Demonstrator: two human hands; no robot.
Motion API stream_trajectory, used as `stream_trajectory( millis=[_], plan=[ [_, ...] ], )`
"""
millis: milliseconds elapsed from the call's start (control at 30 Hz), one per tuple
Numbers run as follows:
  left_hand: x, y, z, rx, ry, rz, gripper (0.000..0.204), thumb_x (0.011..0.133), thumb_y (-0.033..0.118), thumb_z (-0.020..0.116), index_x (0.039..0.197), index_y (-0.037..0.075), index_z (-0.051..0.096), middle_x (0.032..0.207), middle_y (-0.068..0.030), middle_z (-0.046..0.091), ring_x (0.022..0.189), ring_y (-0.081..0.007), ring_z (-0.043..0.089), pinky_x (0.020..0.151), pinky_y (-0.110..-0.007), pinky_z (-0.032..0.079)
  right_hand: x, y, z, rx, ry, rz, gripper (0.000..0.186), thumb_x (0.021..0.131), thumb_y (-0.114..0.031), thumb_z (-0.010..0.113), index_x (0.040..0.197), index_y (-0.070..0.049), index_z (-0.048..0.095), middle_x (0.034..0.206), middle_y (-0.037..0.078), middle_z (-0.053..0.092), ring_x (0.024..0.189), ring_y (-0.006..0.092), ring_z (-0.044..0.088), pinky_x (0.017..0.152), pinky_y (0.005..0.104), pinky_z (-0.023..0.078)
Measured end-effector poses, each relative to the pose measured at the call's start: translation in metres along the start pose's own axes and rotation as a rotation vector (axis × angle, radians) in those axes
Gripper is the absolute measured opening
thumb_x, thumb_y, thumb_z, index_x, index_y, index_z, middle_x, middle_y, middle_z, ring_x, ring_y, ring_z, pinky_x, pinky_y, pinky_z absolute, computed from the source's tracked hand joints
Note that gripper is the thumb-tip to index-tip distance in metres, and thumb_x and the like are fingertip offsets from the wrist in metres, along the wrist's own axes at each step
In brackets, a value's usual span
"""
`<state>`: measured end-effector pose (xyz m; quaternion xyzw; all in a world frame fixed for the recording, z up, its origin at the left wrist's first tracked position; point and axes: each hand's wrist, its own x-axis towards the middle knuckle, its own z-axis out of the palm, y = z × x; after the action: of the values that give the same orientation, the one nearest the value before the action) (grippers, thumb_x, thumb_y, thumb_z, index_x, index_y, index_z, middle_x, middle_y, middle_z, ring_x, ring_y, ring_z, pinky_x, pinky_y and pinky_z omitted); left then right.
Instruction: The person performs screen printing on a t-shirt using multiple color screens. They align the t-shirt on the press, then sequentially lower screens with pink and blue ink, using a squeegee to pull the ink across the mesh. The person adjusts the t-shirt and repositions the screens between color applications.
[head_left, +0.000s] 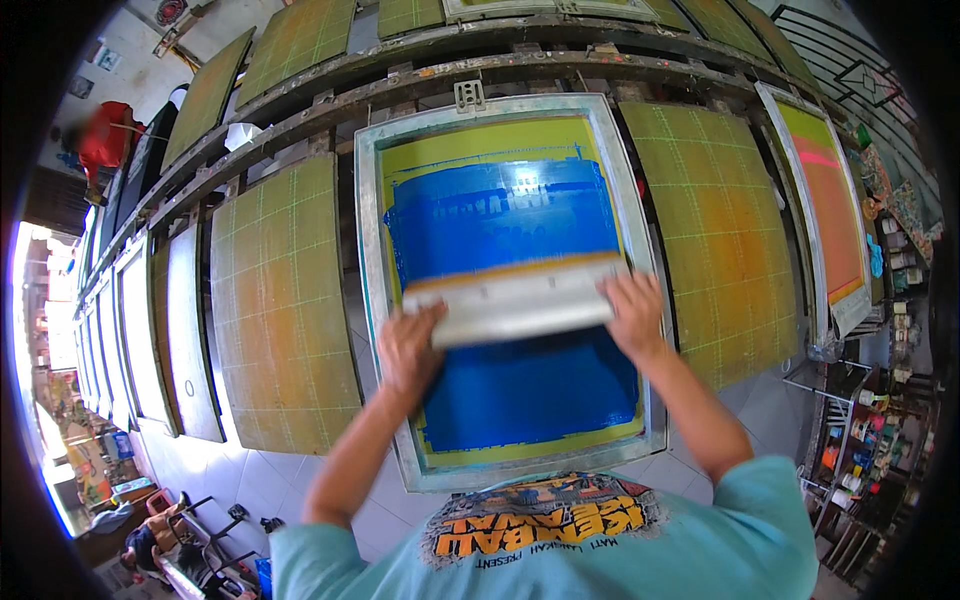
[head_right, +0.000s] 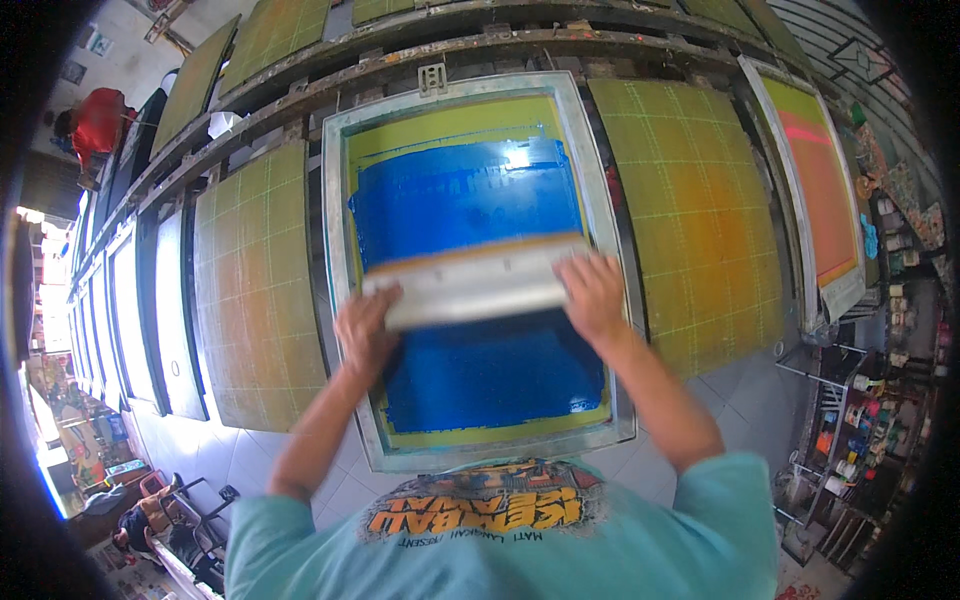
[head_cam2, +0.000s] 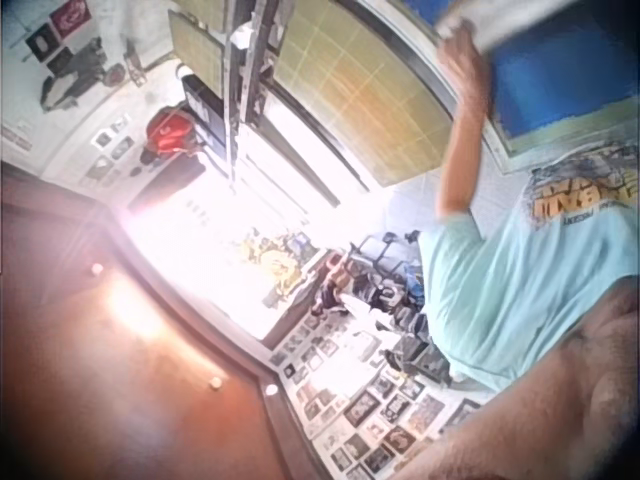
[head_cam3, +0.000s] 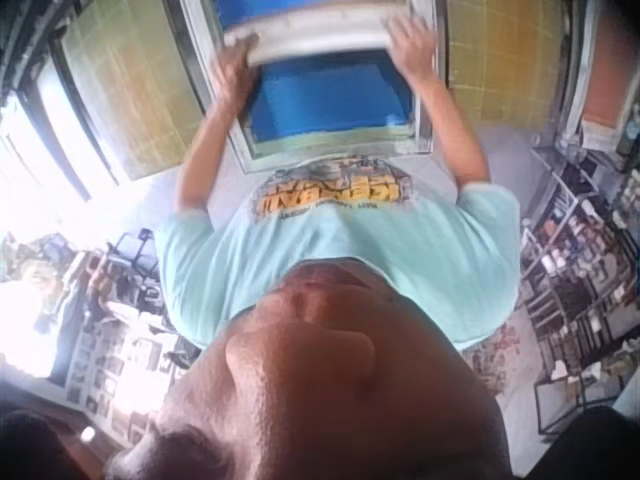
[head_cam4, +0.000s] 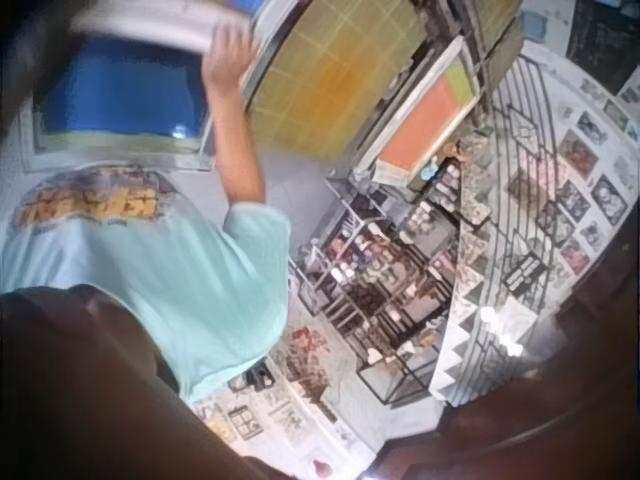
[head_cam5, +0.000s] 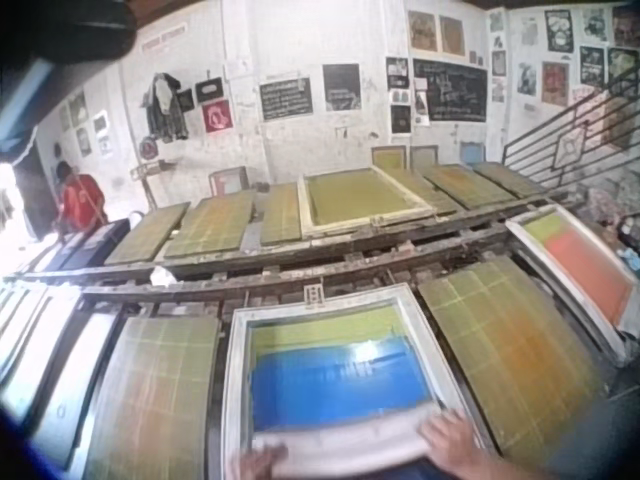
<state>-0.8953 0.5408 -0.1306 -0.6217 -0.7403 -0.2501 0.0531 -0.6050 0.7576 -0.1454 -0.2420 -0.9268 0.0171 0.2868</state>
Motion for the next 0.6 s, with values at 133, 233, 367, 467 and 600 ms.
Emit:
stream_trajectory(
  millis=[133,233,367,467,600],
  plan=[
    [0.136,-0.082,0.028,0.261,-0.116,-0.139,0.031,0.072,0.018,0.079,0.102,0.015,0.076,0.096,-0.012,0.076,0.095,-0.0304,0.072,0.082,-0.041,0.058,0.139,0.077,0.049,-0.076,-0.149,-0.007,0.02,0.076,-0.011,0.069,0.095,-0.007,0.072,0.091,0.015,0.069,0.09,0.0357,0.064,0.081,0.0474,0.047],
    [0.257,-0.126,0.008,0.086,-0.736,-0.101,0.063,0.065,0.058,0.086,0.101,0.007,0.078,0.099,-0.0176,0.076,0.092,-0.0328,0.073,0.085,-0.044,0.056,0.246,0.117,0.04,0.051,-0.852,0.058,0.052,0.064,-0.036,0.09,0.105,-0.008,0.075,0.095,0.017,0.075,0.092,0.034,0.072,0.085,0.0442,0.054],
    [0.237,-0.114,-0.032,0.064,-0.648,-0.037,0.066,0.067,0.058,0.084,0.108,0.008,0.077,0.098,-0.0194,0.075,0.09,-0.0376,0.072,0.083,-0.043,0.056,0.237,0.084,0.006,0.064,-0.822,0.18,0.046,0.06,-0.029,0.092,0.099,-0.009,0.077,0.095,0.014,0.076,0.092,0.0328,0.07,0.083,0.0439,0.054],
    [0.11,-0.048,-0.082,0.278,-0.551,-0.139,0.061,0.074,0.055,0.082,0.117,0.013,0.073,0.091,-0.0177,0.074,0.083,-0.0347,0.071,0.078,-0.046,0.058,0.142,-0.003,-0.085,0.024,-0.599,0.139,0.042,0.066,-0.022,0.089,0.104,-0.013,0.073,0.098,0.011,0.07,0.105,0.0346,0.06,0.096,0.0477,0.048],
    [-0.079,0.057,-0.099,0.002,-0.299,-0.045,0.053,0.05,0.001,0.082,0.1,0.014,0.072,0.096,-0.0037,0.071,0.091,-0.0263,0.066,0.077,-0.039,0.055,-0.071,-0.057,-0.108,0.034,-0.266,-0.093,0.022,0.078,-0.011,0.067,0.1,-0.014,0.071,0.095,0.005,0.058,0.098,0.0265,0.057,0.094,0.0482,0.043]
  ],
)
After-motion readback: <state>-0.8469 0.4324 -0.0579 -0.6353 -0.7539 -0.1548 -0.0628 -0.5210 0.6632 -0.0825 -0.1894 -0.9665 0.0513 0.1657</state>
